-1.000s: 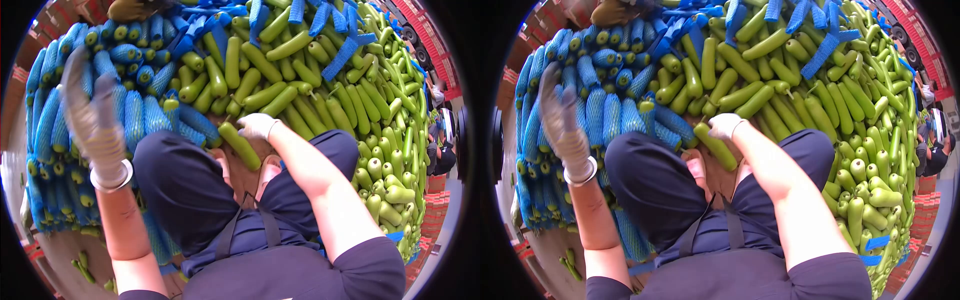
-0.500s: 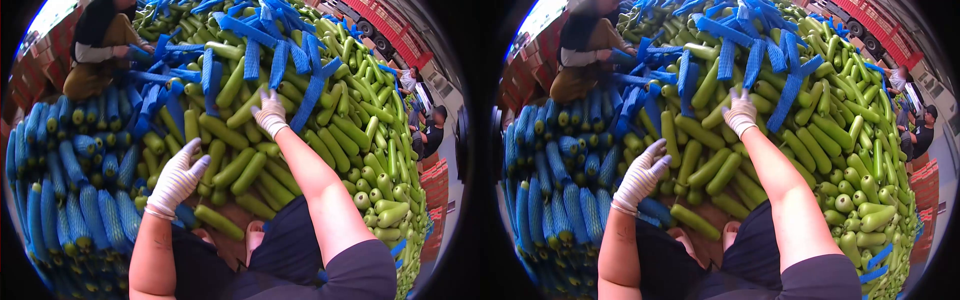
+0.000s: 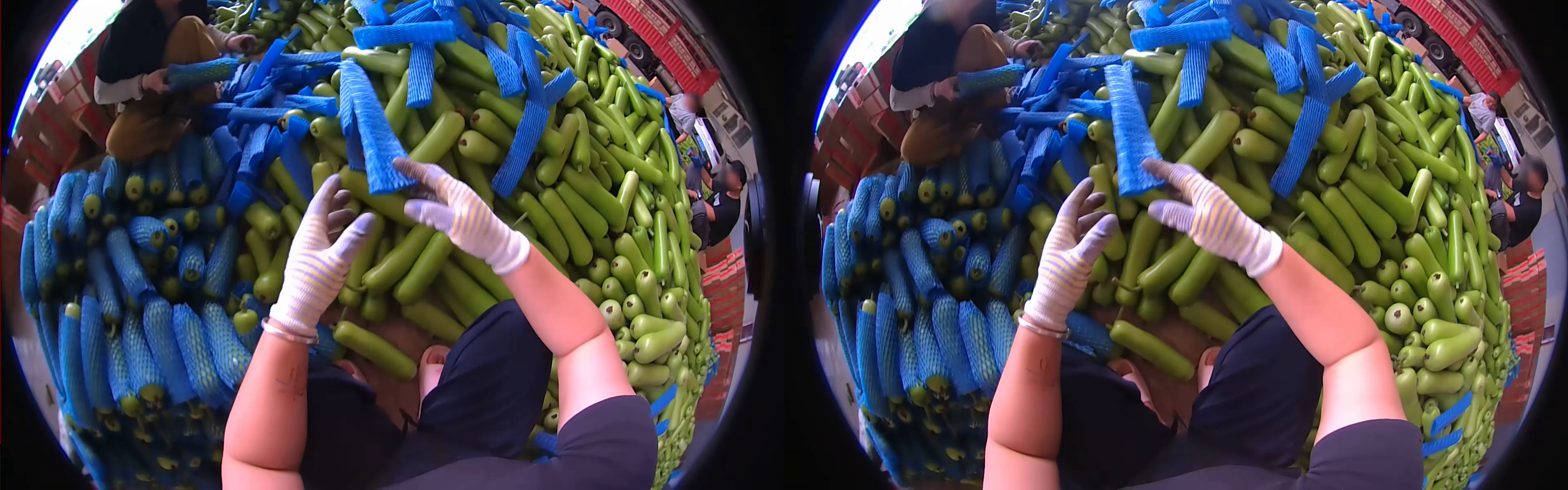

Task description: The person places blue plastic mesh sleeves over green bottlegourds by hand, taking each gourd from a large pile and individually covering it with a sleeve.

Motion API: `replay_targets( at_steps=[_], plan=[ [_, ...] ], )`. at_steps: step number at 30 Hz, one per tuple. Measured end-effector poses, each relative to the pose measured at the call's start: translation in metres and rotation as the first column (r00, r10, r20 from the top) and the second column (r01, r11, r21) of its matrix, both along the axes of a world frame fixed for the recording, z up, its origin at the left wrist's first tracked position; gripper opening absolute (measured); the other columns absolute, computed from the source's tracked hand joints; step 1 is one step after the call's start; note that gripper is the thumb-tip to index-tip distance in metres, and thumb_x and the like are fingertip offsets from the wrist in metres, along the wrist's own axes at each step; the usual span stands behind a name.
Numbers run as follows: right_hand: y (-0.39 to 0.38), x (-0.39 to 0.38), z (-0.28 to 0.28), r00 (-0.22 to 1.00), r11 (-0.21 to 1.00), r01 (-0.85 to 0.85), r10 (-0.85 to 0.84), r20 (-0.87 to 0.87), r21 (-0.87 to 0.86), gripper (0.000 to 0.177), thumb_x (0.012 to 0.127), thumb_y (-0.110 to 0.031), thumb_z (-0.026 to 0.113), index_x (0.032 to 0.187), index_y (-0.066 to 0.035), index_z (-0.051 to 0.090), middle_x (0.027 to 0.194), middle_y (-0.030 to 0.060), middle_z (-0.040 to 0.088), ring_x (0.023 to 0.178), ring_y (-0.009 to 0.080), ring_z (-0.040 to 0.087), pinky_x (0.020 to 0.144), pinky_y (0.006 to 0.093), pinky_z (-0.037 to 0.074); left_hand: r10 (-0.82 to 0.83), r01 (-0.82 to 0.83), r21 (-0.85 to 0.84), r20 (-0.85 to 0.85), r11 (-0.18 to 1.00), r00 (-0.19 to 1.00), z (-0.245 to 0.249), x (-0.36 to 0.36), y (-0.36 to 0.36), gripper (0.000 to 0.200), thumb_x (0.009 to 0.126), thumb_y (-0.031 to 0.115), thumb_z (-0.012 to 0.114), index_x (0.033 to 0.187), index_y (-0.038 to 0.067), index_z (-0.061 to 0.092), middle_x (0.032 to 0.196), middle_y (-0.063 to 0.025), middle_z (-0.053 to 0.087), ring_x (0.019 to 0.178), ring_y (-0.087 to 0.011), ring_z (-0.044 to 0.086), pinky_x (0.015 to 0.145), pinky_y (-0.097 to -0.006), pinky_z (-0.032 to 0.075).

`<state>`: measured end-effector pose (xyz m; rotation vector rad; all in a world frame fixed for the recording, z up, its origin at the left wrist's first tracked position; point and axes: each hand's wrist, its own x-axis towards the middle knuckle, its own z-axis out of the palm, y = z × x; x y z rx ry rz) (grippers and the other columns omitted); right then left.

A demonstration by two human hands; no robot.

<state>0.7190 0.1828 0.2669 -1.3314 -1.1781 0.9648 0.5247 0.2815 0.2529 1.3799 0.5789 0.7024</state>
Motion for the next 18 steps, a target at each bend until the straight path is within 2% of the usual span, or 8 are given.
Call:
replay_targets(
  at_steps=[5, 7, 9, 11, 13, 15, 17, 18],
  plan=[
    [-0.032, -0.058, 0.015, 0.984, 0.991, -0.078, 0.095, -0.154, 0.108, 0.068, 0.091, -0.023, 0.065, 0.145, 0.000, 0.031, 0.132, 0.0111, 0.050, 0.119, 0.0192, 0.048, 0.102, 0.0321, 0.037, -0.006, 0.027, -0.079, 0.251, 0.997, 0.968, 0.020, -0.004, -0.024, 0.046, 0.091, 0.007, 0.062, 0.133, 0.001, 0.045, 0.111, -0.0059, 0.058, 0.098, -0.0102, 0.056, 0.087, -0.0243, 0.046],
    [-0.040, -0.070, 0.027, 0.955, 0.991, -0.134, 0.129, -0.267, -0.001, 0.068, 0.091, -0.025, 0.065, 0.144, 0.001, 0.032, 0.119, 0.0079, 0.056, 0.107, 0.0161, 0.052, 0.093, 0.0299, 0.043, 0.075, -0.069, -0.034, 0.218, 0.997, 0.973, 0.020, -0.009, -0.028, 0.020, 0.093, 0.003, 0.057, 0.113, 0.001, 0.058, 0.095, -0.0001, 0.061, 0.081, -0.0045, 0.054, 0.073, -0.0187, 0.045],
    [-0.046, -0.081, 0.031, 0.979, 0.999, -0.047, 0.051, -0.196, 0.026, 0.060, 0.090, -0.030, 0.067, 0.135, 0.002, 0.042, 0.106, 0.0035, 0.058, 0.094, 0.0114, 0.052, 0.083, 0.0271, 0.045, 0.043, -0.042, -0.010, 0.254, 0.999, 0.966, 0.019, -0.011, -0.035, 0.016, 0.093, 0.005, 0.058, 0.108, 0.002, 0.059, 0.093, 0.0003, 0.062, 0.077, -0.0041, 0.052, 0.070, -0.0193, 0.044],
    [-0.046, -0.080, 0.029, 0.981, 0.995, 0.072, -0.083, 0.177, 0.067, 0.054, 0.087, -0.036, 0.070, 0.121, 0.003, 0.052, 0.100, 0.0020, 0.059, 0.090, 0.0092, 0.053, 0.081, 0.0253, 0.045, -0.048, 0.060, -0.039, 0.247, 0.997, 0.968, 0.023, -0.019, -0.041, 0.016, 0.092, 0.007, 0.059, 0.107, 0.002, 0.060, 0.093, -0.0001, 0.062, 0.076, -0.0046, 0.053, 0.069, -0.0200, 0.044],
    [-0.045, -0.075, 0.014, 0.992, 0.997, 0.070, -0.067, 0.110, -0.016, 0.052, 0.085, -0.043, 0.071, 0.111, 0.001, 0.058, 0.094, 0.0005, 0.060, 0.087, 0.0075, 0.053, 0.080, 0.0246, 0.046, -0.139, 0.160, -0.067, 0.243, 0.985, 0.960, 0.025, -0.028, -0.042, 0.016, 0.092, 0.009, 0.060, 0.106, 0.003, 0.060, 0.092, -0.0005, 0.062, 0.075, -0.0052, 0.053, 0.068, -0.0206, 0.045],
    [-0.048, -0.076, 0.008, 0.962, 1.000, -0.019, 0.011, -0.272, -0.025, 0.051, 0.085, -0.047, 0.069, 0.108, -0.002, 0.060, 0.093, 0.0003, 0.061, 0.086, 0.0067, 0.055, 0.082, 0.0244, 0.046, -0.239, 0.330, -0.291, 0.308, 0.898, 0.921, 0.026, -0.036, -0.041, 0.016, 0.090, 0.010, 0.062, 0.105, 0.003, 0.061, 0.091, -0.0020, 0.062, 0.073, -0.0072, 0.055, 0.066, -0.0223, 0.045],
    [-0.053, -0.067, 0.011, 0.908, 0.998, -0.064, 0.048, -0.417, -0.025, 0.035, 0.093, -0.035, 0.063, 0.108, -0.003, 0.063, 0.095, 0.0000, 0.063, 0.086, 0.0057, 0.056, 0.083, 0.0236, 0.046, -0.190, 0.371, -0.422, 0.412, 0.827, 0.891, 0.029, -0.044, -0.037, 0.015, 0.090, 0.008, 0.062, 0.104, 0.004, 0.061, 0.090, -0.0038, 0.062, 0.070, -0.0104, 0.056, 0.063, -0.0239, 0.046],
    [-0.052, -0.061, 0.005, 0.932, 0.998, -0.052, 0.036, -0.362, -0.035, 0.030, 0.093, -0.029, 0.063, 0.108, -0.003, 0.063, 0.093, 0.0004, 0.063, 0.086, 0.0057, 0.056, 0.082, 0.0236, 0.046, -0.197, 0.396, -0.425, 0.439, 0.814, 0.877, 0.028, -0.048, -0.034, 0.015, 0.090, 0.009, 0.062, 0.104, 0.004, 0.060, 0.091, -0.0040, 0.062, 0.070, -0.0107, 0.056, 0.062, -0.0239, 0.046]
  ],
)
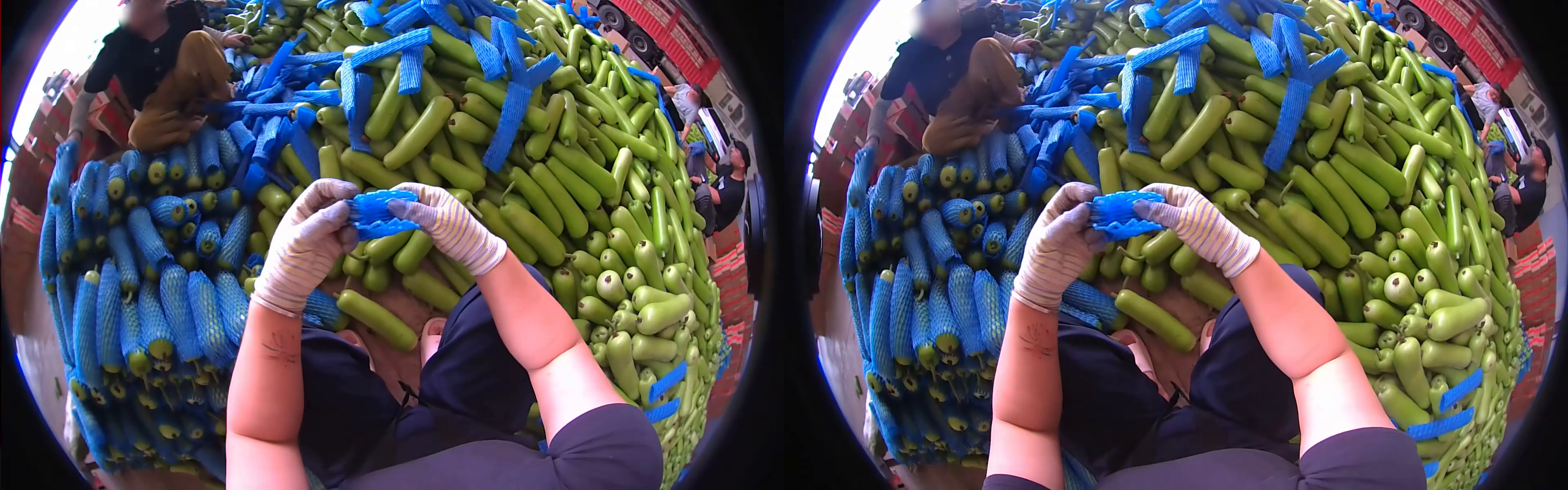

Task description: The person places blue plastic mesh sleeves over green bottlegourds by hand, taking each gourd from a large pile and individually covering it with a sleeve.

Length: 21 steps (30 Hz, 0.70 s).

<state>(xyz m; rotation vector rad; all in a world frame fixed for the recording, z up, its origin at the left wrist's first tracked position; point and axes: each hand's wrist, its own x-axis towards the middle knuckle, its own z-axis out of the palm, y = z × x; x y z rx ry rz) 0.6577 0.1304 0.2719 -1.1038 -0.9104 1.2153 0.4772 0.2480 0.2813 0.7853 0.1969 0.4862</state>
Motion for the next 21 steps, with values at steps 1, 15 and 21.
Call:
replay_targets(
  at_steps=[1, 15, 21],
  plan=[
    [0.004, 0.006, -0.010, 0.998, 1.000, 0.010, -0.009, 0.059, -0.005, 0.026, 0.093, -0.024, 0.062, 0.108, -0.002, 0.063, 0.092, 0.0008, 0.064, 0.085, 0.0057, 0.056, 0.081, 0.0237, 0.046, -0.015, 0.015, -0.015, 0.026, 1.000, 1.000, 0.000, -0.004, 0.003, 0.016, 0.089, 0.009, 0.063, 0.104, 0.005, 0.060, 0.091, -0.0042, 0.062, 0.070, -0.0111, 0.056, 0.062, -0.0240, 0.046],
    [0.055, -0.006, -0.054, 0.269, 0.946, 0.170, -0.315, 0.910, 0.277, 0.023, 0.082, -0.027, 0.065, 0.094, -0.007, 0.062, 0.091, 0.0158, 0.066, 0.086, 0.0355, 0.063, 0.075, 0.0406, 0.050, 0.405, -0.304, 0.945, 0.326, -0.120, 0.854, 0.005, 0.040, -0.035, 0.038, 0.081, -0.009, 0.055, 0.118, 0.001, 0.057, 0.117, -0.0198, 0.058, 0.111, -0.0360, 0.056, 0.098, -0.0383, 0.044],
    [0.049, -0.003, -0.023, 0.839, 0.867, 0.408, -0.480, 0.256, 0.287, 0.014, 0.091, -0.010, 0.060, 0.102, -0.002, 0.059, 0.078, 0.0024, 0.060, 0.069, 0.0067, 0.053, 0.064, 0.0226, 0.047, 0.604, -0.211, 0.975, 0.209, -0.068, 0.769, -0.012, 0.039, -0.018, 0.030, 0.087, 0.006, 0.059, 0.116, 0.008, 0.059, 0.106, -0.0173, 0.063, 0.095, -0.0371, 0.062, 0.082, -0.0386, 0.052]
  ],
)
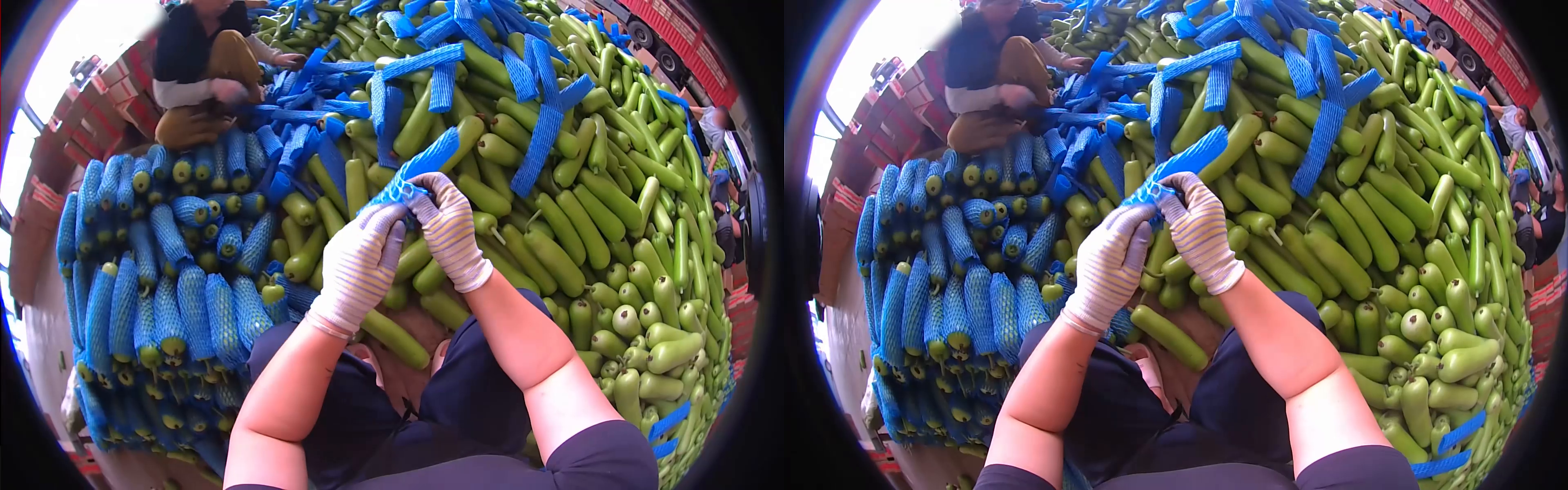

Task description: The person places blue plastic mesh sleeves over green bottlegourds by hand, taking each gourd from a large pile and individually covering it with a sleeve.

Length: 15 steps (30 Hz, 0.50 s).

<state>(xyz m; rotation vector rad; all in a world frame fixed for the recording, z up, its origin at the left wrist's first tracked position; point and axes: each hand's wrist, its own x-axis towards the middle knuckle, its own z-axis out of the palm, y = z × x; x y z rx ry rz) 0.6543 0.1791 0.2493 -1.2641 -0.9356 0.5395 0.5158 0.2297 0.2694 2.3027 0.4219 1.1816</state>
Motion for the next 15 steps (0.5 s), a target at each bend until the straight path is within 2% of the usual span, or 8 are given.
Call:
replay_targets(
  at_steps=[2, 4, 6, 7, 8, 11, 14, 15],
  plan=[
    [-0.002, -0.003, -0.001, 0.984, 0.997, -0.058, 0.064, -0.164, 0.041, 0.010, 0.092, -0.007, 0.060, 0.100, -0.002, 0.060, 0.080, 0.0008, 0.060, 0.070, 0.0048, 0.052, 0.064, 0.0223, 0.046, 0.057, -0.077, -0.064, -0.278, 0.995, 0.959, -0.013, -0.005, 0.003, 0.022, 0.088, 0.007, 0.058, 0.109, 0.003, 0.063, 0.096, -0.0183, 0.065, 0.088, -0.0387, 0.064, 0.079, -0.0401, 0.051],
    [-0.011, -0.012, 0.003, 0.968, 0.967, -0.252, 0.252, -0.012, -0.048, 0.009, 0.092, -0.007, 0.061, 0.100, -0.003, 0.061, 0.084, -0.0003, 0.060, 0.076, 0.0049, 0.052, 0.070, 0.0218, 0.046, 0.108, -0.122, -0.020, -0.343, 0.992, 0.933, -0.021, -0.006, 0.009, 0.018, 0.089, 0.008, 0.056, 0.104, 0.002, 0.065, 0.089, -0.0136, 0.067, 0.080, -0.0302, 0.066, 0.073, -0.0363, 0.052],
    [-0.017, -0.023, 0.005, 0.881, 0.880, -0.452, 0.414, -0.228, -0.150, 0.010, 0.092, -0.008, 0.061, 0.100, -0.002, 0.061, 0.086, 0.0001, 0.060, 0.080, 0.0061, 0.052, 0.073, 0.0234, 0.046, 0.022, -0.129, -0.604, -0.180, 0.787, 0.983, -0.025, -0.011, 0.024, 0.020, 0.089, 0.005, 0.054, 0.105, 0.000, 0.065, 0.090, -0.0082, 0.067, 0.082, -0.0183, 0.065, 0.073, -0.0302, 0.052],
    [-0.017, -0.025, -0.001, 0.836, 0.831, -0.537, 0.499, -0.229, -0.147, 0.014, 0.092, -0.012, 0.062, 0.102, -0.002, 0.061, 0.085, 0.0002, 0.060, 0.080, 0.0056, 0.051, 0.074, 0.0252, 0.047, -0.001, 0.125, -0.802, 0.153, 0.584, 0.988, -0.035, -0.009, 0.036, 0.022, 0.089, 0.003, 0.052, 0.107, -0.001, 0.064, 0.091, -0.0037, 0.066, 0.083, -0.0113, 0.062, 0.076, -0.0263, 0.052],
    [-0.018, -0.026, -0.002, 0.817, 0.757, -0.563, 0.570, -0.087, -0.332, 0.020, 0.090, -0.016, 0.063, 0.105, -0.003, 0.061, 0.086, 0.0047, 0.063, 0.081, 0.0101, 0.056, 0.077, 0.0293, 0.047, 0.072, 0.252, -0.908, 0.291, 0.334, 0.954, -0.021, -0.012, 0.039, 0.026, 0.089, 0.003, 0.054, 0.114, 0.000, 0.062, 0.098, -0.0058, 0.066, 0.088, -0.0153, 0.063, 0.083, -0.0289, 0.052],
    [-0.023, -0.036, -0.003, 0.798, 0.709, -0.513, 0.602, 0.037, -0.483, 0.025, 0.086, -0.020, 0.065, 0.106, -0.004, 0.060, 0.088, 0.0162, 0.063, 0.085, 0.0269, 0.062, 0.081, 0.0359, 0.048, 0.008, 0.592, -0.799, 0.596, 0.107, 0.803, -0.031, -0.018, 0.046, 0.033, 0.091, 0.009, 0.056, 0.122, -0.003, 0.055, 0.111, -0.0093, 0.064, 0.099, -0.0193, 0.063, 0.092, -0.0328, 0.048],
    [-0.012, -0.030, -0.014, 0.949, 0.950, -0.310, 0.311, 0.041, -0.035, 0.014, 0.088, -0.008, 0.064, 0.100, -0.003, 0.060, 0.087, 0.0049, 0.063, 0.085, 0.0145, 0.059, 0.079, 0.0311, 0.048, 0.000, 0.433, -0.879, 0.442, 0.201, 0.897, -0.022, -0.017, 0.032, 0.021, 0.093, 0.008, 0.052, 0.111, 0.000, 0.062, 0.101, -0.0040, 0.065, 0.092, -0.0153, 0.062, 0.087, -0.0298, 0.049],
    [-0.009, -0.025, -0.004, 0.926, 0.952, -0.289, 0.305, -0.221, 0.101, 0.008, 0.090, -0.005, 0.063, 0.098, -0.004, 0.061, 0.086, 0.0003, 0.062, 0.085, 0.0077, 0.056, 0.078, 0.0259, 0.048, -0.019, 0.246, -0.857, 0.266, 0.452, 0.964, -0.027, -0.014, 0.031, 0.020, 0.090, 0.005, 0.052, 0.106, 0.002, 0.064, 0.099, -0.0063, 0.066, 0.091, -0.0200, 0.063, 0.086, -0.0318, 0.049]
  ],
)
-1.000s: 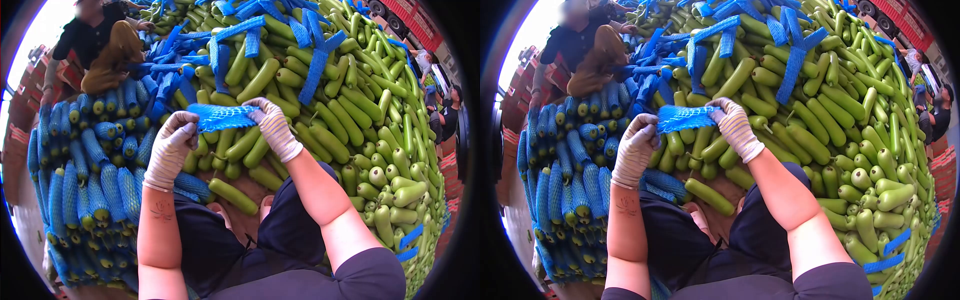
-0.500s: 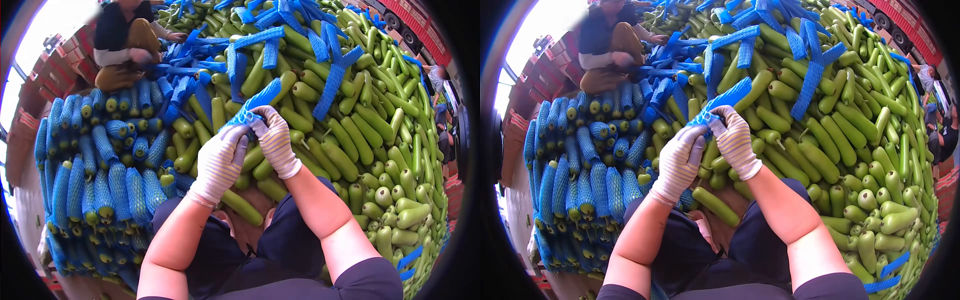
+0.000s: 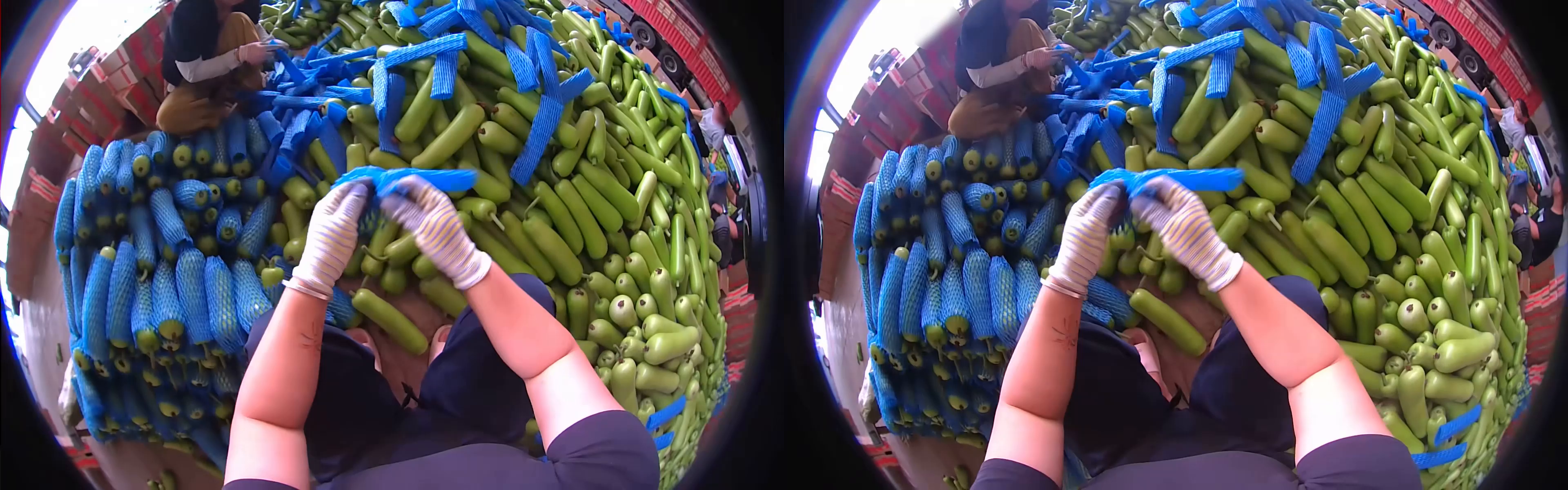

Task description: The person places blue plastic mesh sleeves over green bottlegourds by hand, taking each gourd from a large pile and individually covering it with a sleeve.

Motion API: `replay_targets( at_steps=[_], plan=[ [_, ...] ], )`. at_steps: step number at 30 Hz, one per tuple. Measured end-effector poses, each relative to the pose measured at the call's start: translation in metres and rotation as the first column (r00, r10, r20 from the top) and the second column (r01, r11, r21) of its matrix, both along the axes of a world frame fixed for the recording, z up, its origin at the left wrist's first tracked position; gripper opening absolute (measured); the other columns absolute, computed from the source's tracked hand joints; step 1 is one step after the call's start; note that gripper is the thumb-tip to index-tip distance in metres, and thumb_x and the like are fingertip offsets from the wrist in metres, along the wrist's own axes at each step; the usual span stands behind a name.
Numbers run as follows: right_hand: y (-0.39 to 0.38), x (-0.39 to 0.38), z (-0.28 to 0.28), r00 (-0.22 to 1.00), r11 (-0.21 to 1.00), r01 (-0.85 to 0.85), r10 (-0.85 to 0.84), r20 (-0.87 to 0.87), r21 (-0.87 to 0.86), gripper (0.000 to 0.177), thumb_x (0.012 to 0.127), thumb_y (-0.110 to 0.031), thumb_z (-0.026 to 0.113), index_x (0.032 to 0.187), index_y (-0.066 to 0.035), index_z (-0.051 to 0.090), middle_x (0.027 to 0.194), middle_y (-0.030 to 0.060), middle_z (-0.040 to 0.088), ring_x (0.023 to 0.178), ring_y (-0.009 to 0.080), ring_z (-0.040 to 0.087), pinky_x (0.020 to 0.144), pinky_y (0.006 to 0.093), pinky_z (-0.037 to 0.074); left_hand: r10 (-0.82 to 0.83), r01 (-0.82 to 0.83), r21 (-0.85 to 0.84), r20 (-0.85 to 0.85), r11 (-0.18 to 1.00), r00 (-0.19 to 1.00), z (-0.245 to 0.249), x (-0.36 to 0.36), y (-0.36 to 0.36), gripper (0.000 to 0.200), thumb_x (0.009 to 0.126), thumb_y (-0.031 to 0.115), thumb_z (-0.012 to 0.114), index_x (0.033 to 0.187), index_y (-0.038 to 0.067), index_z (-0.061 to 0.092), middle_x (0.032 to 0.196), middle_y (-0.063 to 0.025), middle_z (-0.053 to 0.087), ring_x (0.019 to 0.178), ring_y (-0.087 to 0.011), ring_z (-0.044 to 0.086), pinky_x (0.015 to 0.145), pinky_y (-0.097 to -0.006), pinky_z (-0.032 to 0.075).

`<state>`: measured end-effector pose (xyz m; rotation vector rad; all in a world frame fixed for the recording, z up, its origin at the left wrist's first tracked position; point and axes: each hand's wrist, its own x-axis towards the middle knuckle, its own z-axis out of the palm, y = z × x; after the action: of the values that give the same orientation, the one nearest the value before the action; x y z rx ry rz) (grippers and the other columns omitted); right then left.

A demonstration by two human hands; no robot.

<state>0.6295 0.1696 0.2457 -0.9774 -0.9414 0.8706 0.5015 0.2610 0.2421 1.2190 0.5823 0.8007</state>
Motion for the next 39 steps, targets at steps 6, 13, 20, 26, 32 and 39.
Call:
replay_targets(
  at_steps=[6, 13, 20, 26, 32, 39],
  plan=[
    [-0.015, -0.018, 0.023, 0.943, 0.907, -0.321, 0.280, -0.180, -0.272, 0.015, 0.092, -0.021, 0.063, 0.098, -0.007, 0.064, 0.079, -0.0041, 0.059, 0.066, 0.0015, 0.051, 0.059, 0.0190, 0.041, 0.137, 0.224, 0.809, -0.349, 0.544, 0.927, -0.003, 0.000, 0.002, 0.026, 0.080, 0.008, 0.058, 0.105, 0.006, 0.065, 0.104, -0.0139, 0.067, 0.097, -0.0316, 0.063, 0.087, -0.0348, 0.048],
    [-0.014, -0.032, 0.015, 0.808, 0.742, -0.589, 0.534, -0.250, -0.320, 0.019, 0.091, -0.019, 0.066, 0.101, -0.003, 0.063, 0.090, -0.0019, 0.062, 0.085, 0.0056, 0.055, 0.077, 0.0227, 0.045, 0.508, 0.609, 0.714, -0.688, 0.346, 0.519, 0.017, -0.010, 0.013, 0.043, 0.086, 0.019, 0.056, 0.129, 0.010, 0.054, 0.125, -0.0104, 0.059, 0.112, -0.0225, 0.058, 0.097, -0.0372, 0.045],
    [-0.027, -0.018, 0.045, 0.920, 0.918, -0.387, 0.378, -0.102, -0.090, 0.015, 0.088, -0.014, 0.067, 0.097, -0.003, 0.063, 0.090, 0.0014, 0.063, 0.081, 0.0051, 0.054, 0.073, 0.0224, 0.046, -0.039, 0.610, 0.520, -0.741, 0.597, 0.670, 0.019, -0.008, 0.010, 0.031, 0.091, 0.014, 0.053, 0.121, 0.009, 0.061, 0.118, -0.0115, 0.063, 0.108, -0.0249, 0.059, 0.096, -0.0352, 0.045],
    [-0.032, -0.048, 0.014, 0.766, 0.695, -0.642, 0.573, -0.291, -0.323, 0.016, 0.089, -0.016, 0.065, 0.098, -0.002, 0.064, 0.082, 0.0001, 0.061, 0.078, 0.0083, 0.057, 0.072, 0.0236, 0.047, 0.432, 0.173, 0.980, -0.199, 0.100, 0.880, 0.013, -0.026, 0.029, 0.043, 0.084, 0.016, 0.063, 0.125, 0.005, 0.057, 0.120, -0.0116, 0.062, 0.108, -0.0249, 0.060, 0.096, -0.0354, 0.047],
    [-0.029, -0.038, -0.025, 0.789, 0.847, -0.467, 0.269, -0.553, -0.255, 0.042, 0.090, -0.026, 0.063, 0.120, 0.003, 0.055, 0.096, 0.0115, 0.065, 0.091, 0.0193, 0.064, 0.084, 0.0317, 0.050, 0.510, 0.215, 0.938, -0.329, 0.270, 0.795, -0.016, -0.072, 0.010, 0.050, 0.085, 0.011, 0.059, 0.132, 0.002, 0.048, 0.128, -0.0145, 0.056, 0.122, -0.0300, 0.052, 0.107, -0.0366, 0.038],
    [-0.070, -0.036, -0.186, 0.358, 0.390, 0.211, 0.822, 0.442, -0.896, 0.085, 0.070, -0.046, 0.077, 0.130, 0.003, 0.044, 0.121, 0.0233, 0.057, 0.113, 0.0340, 0.058, 0.096, 0.0393, 0.046, 0.528, 0.359, 0.911, -0.410, 0.202, 0.744, -0.033, -0.085, 0.034, 0.049, 0.084, 0.010, 0.057, 0.131, 0.002, 0.049, 0.130, -0.0153, 0.054, 0.124, -0.0317, 0.049, 0.109, -0.0380, 0.036]
  ],
)
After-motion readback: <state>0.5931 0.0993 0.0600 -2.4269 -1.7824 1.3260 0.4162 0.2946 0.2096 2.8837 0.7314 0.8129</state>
